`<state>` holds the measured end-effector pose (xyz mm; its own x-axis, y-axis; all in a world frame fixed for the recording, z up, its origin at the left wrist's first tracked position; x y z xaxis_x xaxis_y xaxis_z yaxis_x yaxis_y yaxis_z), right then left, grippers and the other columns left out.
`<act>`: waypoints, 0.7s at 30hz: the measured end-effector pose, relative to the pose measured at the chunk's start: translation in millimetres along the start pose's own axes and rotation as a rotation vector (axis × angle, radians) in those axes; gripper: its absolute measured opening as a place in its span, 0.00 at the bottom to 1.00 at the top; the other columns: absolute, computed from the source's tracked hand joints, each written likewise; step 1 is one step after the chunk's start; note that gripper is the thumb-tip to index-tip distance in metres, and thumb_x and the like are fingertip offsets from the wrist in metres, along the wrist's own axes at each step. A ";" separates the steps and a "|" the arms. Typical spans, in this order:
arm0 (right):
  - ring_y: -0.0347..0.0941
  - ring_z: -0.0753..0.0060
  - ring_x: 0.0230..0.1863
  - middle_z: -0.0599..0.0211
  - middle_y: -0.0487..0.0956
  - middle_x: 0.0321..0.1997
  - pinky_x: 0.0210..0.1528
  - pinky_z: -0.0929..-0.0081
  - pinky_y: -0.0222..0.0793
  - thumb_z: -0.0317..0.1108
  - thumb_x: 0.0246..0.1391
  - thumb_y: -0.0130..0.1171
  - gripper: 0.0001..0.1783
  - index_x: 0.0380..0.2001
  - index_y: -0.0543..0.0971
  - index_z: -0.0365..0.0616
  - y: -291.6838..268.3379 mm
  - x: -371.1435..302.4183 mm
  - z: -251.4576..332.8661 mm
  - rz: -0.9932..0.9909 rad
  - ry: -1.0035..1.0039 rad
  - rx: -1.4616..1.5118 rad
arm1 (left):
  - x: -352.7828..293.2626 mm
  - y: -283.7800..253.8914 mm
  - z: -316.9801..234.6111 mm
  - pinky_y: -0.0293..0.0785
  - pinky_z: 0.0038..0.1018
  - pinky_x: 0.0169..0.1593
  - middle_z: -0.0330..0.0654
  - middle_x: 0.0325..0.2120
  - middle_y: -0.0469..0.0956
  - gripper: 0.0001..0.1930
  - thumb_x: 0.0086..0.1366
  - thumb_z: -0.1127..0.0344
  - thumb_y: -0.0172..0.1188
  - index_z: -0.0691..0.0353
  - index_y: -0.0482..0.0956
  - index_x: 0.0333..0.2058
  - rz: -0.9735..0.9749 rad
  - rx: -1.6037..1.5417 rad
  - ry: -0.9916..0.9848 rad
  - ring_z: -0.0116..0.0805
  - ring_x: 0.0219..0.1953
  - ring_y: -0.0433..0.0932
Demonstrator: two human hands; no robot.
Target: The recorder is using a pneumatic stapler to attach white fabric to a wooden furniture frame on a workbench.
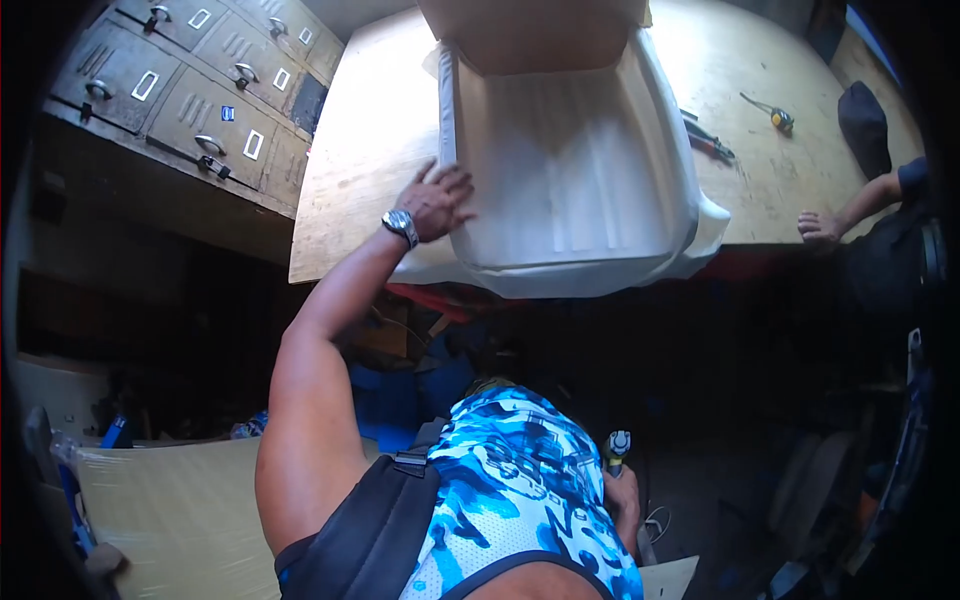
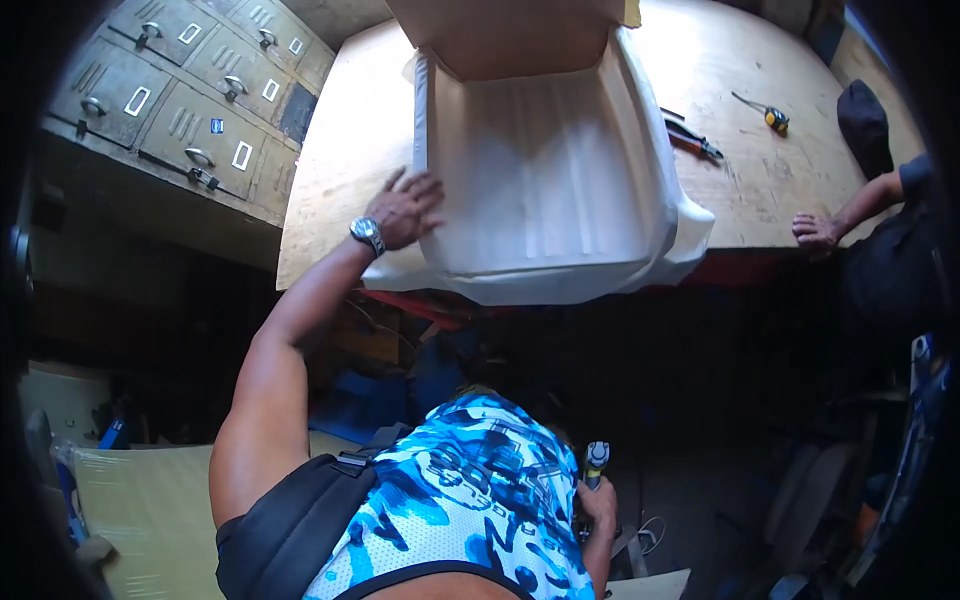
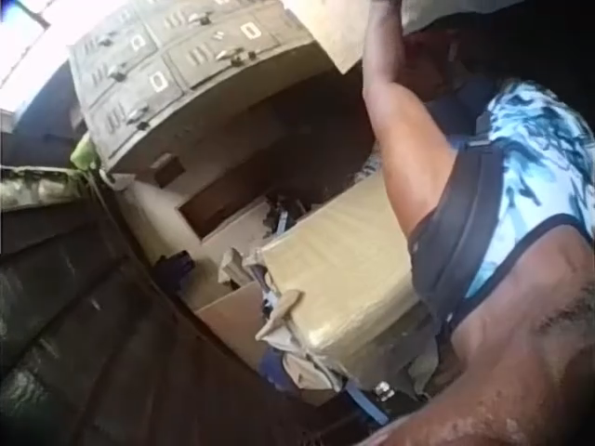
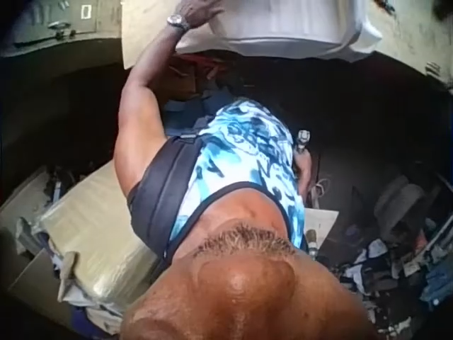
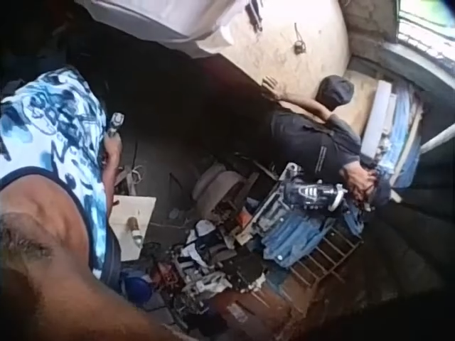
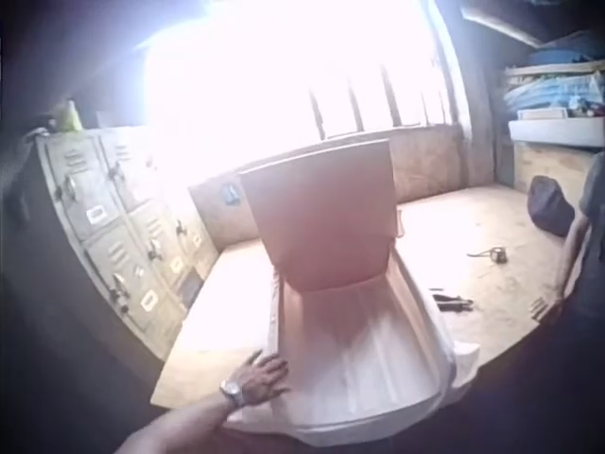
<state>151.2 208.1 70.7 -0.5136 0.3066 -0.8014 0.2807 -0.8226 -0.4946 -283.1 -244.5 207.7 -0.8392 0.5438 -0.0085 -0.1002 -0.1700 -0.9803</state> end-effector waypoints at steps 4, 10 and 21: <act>0.78 0.70 0.23 0.60 0.81 0.26 0.27 0.71 0.73 0.40 0.51 0.68 0.19 0.37 0.76 0.36 -29.5 -47.2 49.8 0.027 0.032 0.077 | 35.6 7.7 71.6 0.69 0.38 0.60 0.49 0.54 0.75 0.23 0.66 0.50 0.56 0.59 0.76 0.53 -0.350 -0.355 -0.504 0.49 0.56 0.74; 0.78 0.70 0.24 0.62 0.79 0.27 0.29 0.72 0.74 0.38 0.55 0.65 0.19 0.42 0.74 0.36 -67.4 -90.0 90.2 0.089 0.144 0.185 | 88.1 32.8 159.4 0.72 0.36 0.56 0.53 0.46 0.81 0.23 0.68 0.48 0.54 0.63 0.81 0.48 -0.469 -1.003 -0.779 0.48 0.52 0.78; 0.77 0.71 0.23 0.63 0.78 0.25 0.28 0.73 0.75 0.36 0.56 0.64 0.17 0.43 0.74 0.37 -91.2 -155.2 219.1 -0.043 0.161 0.352 | 225.0 74.0 242.6 0.64 0.39 0.66 0.57 0.62 0.68 0.48 0.55 0.35 0.67 0.65 0.63 0.64 -0.395 -1.264 -0.589 0.51 0.65 0.66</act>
<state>27.6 130.7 313.9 -0.3769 0.3930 -0.8387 -0.0482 -0.9126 -0.4060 -609.0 -334.0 181.0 -0.9940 -0.0806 0.0743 -0.1044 0.9029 -0.4171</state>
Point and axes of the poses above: each hand's wrist, its own x-axis towards the middle knuckle, its own y-axis out of the palm, z = x × y, the point moved 3 cm from there along x, towards the middle knuckle
